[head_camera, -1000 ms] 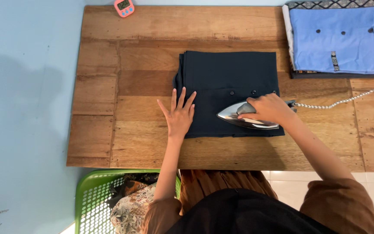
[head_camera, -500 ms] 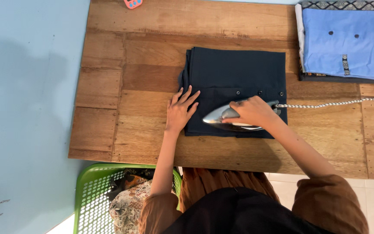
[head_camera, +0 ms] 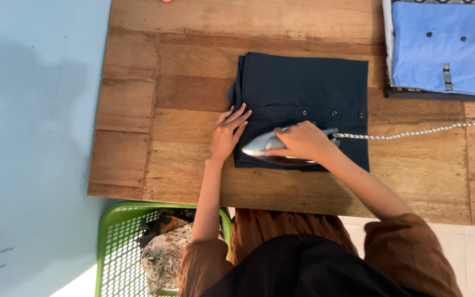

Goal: The person irons a dark-colored shirt on a wooden table, smoothing the fabric and using an iron to press the sleeves, body, and collar. The person folds the shirt neatly and places it on top of a stack of other folded clothes.

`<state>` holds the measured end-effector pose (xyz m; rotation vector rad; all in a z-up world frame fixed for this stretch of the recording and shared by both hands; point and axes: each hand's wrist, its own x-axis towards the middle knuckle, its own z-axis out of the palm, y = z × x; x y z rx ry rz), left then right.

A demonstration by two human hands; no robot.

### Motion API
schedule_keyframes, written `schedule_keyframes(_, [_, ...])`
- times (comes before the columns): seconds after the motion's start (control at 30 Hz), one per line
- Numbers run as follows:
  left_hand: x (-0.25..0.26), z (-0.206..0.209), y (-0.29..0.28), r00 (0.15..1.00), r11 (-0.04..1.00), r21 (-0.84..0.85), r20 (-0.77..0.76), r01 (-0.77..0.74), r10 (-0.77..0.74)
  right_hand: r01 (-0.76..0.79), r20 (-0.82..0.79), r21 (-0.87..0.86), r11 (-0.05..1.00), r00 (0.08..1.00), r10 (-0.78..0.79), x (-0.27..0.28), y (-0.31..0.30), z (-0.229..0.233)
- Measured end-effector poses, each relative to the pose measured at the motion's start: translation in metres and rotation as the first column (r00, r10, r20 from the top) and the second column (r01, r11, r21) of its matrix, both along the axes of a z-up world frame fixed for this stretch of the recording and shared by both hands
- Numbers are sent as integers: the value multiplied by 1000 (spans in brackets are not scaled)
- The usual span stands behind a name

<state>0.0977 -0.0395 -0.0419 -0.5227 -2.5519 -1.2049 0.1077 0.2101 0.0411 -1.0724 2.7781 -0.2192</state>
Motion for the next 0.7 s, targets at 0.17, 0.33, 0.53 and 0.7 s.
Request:
schedule_keyframes(0.17, [0,3,1,999,1000,-7,-39,2,-2,56,-54,72,996,997,-52,3,0,-1])
schedule_keyframes(0.33, [2,10,1,999,997,-75,-40,-31,28,21,-17,125,992,1000,-19,11,10,-1])
schedule_keyframes(0.53, [4,24,6,987,964,-217,-91,-151,134,256,38,297,920,960,-279,-11,74,35])
schedule_keyframes(0.7, [-48,6,46,967,961,-163,-158,-223,198,351,-213,115,929,922,-322,-71,94,46])
